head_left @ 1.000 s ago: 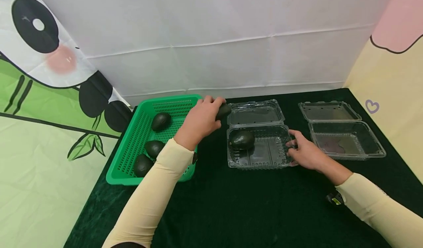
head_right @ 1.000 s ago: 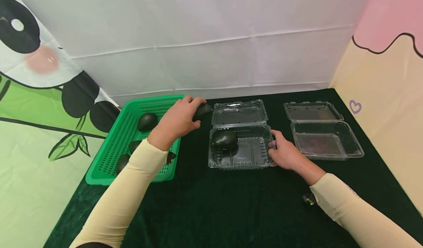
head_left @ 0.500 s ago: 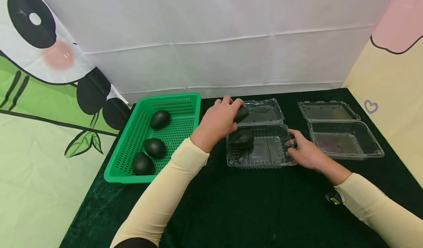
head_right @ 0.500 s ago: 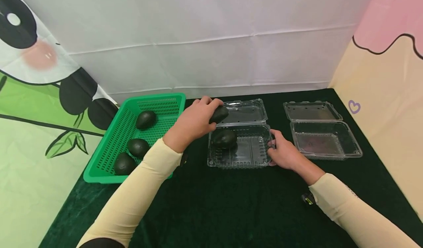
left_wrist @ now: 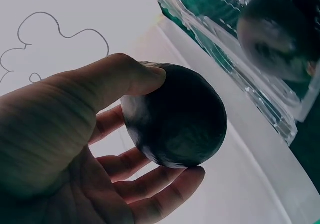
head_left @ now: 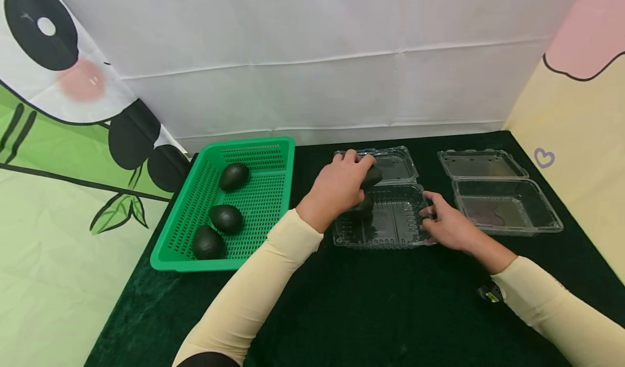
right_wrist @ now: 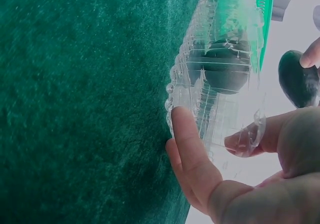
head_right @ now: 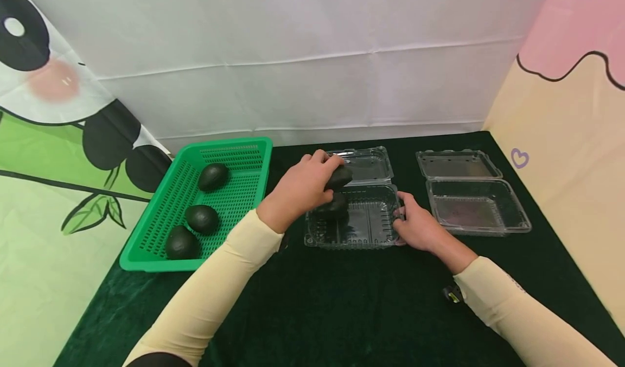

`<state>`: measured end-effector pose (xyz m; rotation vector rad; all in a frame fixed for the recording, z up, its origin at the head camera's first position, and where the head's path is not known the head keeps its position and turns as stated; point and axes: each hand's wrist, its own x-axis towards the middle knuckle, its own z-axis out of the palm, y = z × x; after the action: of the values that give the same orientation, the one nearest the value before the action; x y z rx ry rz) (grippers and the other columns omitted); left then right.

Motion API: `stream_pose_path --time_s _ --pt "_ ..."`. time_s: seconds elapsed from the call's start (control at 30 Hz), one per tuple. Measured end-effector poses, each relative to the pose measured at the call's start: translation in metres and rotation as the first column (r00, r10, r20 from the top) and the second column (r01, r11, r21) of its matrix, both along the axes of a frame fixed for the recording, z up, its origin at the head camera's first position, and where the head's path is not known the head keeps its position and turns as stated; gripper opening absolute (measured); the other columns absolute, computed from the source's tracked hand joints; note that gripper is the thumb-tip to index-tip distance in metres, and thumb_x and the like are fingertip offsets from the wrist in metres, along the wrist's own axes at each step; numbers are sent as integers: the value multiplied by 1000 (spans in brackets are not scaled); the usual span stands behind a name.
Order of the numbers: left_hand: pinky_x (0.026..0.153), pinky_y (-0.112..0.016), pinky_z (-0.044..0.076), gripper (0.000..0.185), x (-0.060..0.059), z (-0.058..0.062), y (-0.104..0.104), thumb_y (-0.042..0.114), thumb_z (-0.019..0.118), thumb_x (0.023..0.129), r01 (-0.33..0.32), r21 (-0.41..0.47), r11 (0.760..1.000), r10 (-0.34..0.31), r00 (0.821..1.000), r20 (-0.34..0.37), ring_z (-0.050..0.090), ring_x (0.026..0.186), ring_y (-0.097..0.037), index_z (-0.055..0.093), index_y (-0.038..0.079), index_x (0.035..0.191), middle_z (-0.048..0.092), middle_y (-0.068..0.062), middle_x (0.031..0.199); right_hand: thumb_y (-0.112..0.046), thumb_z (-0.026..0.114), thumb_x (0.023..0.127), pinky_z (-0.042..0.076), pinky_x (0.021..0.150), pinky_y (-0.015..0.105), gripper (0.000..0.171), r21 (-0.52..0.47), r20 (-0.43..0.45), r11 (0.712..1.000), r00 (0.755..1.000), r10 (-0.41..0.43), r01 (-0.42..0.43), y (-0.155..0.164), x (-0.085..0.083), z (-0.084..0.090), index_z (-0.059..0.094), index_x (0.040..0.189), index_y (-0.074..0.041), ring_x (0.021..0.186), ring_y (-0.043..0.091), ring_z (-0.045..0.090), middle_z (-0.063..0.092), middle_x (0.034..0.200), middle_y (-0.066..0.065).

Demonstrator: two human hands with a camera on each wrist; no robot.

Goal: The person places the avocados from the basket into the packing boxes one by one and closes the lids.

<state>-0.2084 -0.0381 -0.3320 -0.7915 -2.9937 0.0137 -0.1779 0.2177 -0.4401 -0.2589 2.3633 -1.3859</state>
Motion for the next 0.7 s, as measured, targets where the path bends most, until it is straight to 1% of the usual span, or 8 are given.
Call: stream_pose_path --time_s 0.2,0.37,0.5,0.7 --pt "85 -39 57 58 1 -8 10 29 75 96 17 -21 1000 -17 1000 -7 57 110 -28 49 21 147 55 -11 133 2 44 103 61 75 42 74 -8 -6 1000 1000 4 -4 -2 0 -1 -4 159 9 117 51 58 37 144 43" --pt "85 -37 58 62 3 -14 19 31 77 95 26 -24 999 -26 999 21 56 114 -27 48 23 149 53 -10 138 1 44 103 61 75 42 74 -5 -6 1000 1000 1 -1 -3 -1 -2 -4 159 9 113 47 61 38 144 43" --pt "86 -36 57 64 5 -19 30 34 77 95 37 -35 999 -35 998 49 54 115 -25 47 24 150 52 -9 139 1 45 103 61 75 41 75 -2 11 1000 1000 -7 7 -2 -2 -2 -3 159 7 113 46 60 38 144 42" --pt "87 -36 56 62 6 -28 46 33 77 95 79 -48 996 -76 995 56 55 113 -24 48 24 149 52 -9 139 0 45 102 61 75 40 75 -2 18 1000 1000 -19 19 0 -1 0 -2 160 6 113 45 61 38 144 41"
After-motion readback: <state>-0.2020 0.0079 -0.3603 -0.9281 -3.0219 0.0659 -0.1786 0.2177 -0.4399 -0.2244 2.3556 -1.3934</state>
